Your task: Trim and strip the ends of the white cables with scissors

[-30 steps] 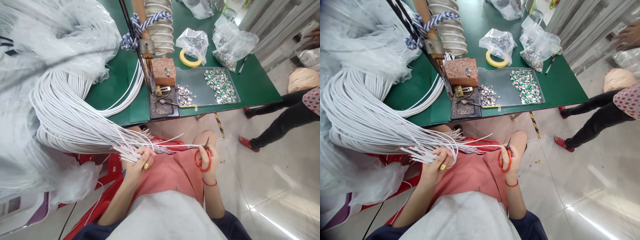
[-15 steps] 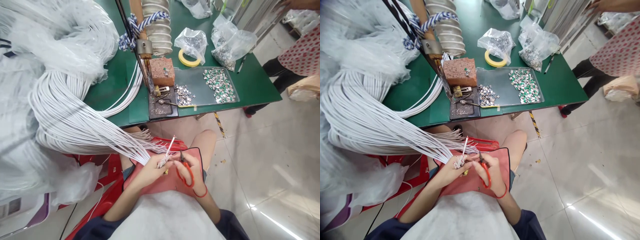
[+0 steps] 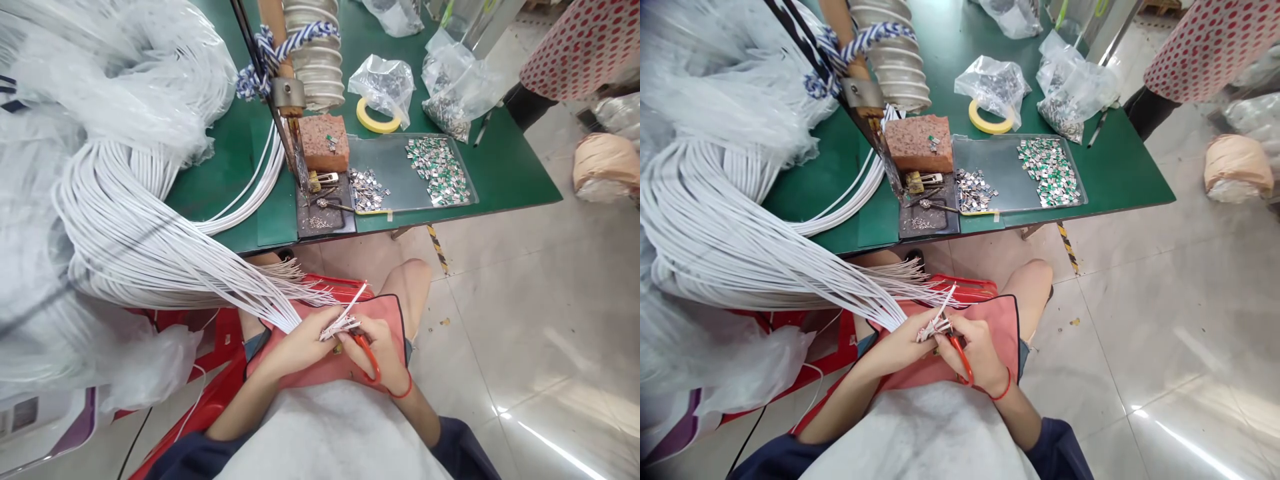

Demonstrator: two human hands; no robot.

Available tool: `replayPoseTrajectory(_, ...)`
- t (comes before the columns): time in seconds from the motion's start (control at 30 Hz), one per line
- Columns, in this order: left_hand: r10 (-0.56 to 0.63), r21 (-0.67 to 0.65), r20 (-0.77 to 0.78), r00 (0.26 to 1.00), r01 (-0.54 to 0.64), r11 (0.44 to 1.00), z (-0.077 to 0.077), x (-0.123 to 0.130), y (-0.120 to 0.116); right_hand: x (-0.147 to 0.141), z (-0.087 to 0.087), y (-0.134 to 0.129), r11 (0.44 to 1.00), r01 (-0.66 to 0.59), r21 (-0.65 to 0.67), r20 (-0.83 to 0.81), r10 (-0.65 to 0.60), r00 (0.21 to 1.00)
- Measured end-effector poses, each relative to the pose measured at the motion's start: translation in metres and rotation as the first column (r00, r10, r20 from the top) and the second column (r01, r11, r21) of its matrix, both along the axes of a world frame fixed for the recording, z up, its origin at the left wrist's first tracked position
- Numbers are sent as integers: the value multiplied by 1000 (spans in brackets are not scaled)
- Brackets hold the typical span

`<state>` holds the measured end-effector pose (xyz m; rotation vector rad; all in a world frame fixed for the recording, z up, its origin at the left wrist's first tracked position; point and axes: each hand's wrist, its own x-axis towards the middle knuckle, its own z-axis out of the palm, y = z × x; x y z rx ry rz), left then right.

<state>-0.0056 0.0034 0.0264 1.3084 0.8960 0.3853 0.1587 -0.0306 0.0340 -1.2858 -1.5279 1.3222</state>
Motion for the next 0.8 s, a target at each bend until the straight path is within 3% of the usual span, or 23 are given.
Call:
replayPoseTrajectory(0.43, -88, -42, 19, 996, 89, 995, -1, -3, -1, 7, -1, 3, 986, -87, 142, 88, 75, 993)
replayPoseTrajectory(0.8, -124, 76, -131, 984, 134, 988, -4, -2, -1, 14, -6, 3, 952, -188, 241, 169, 149, 974)
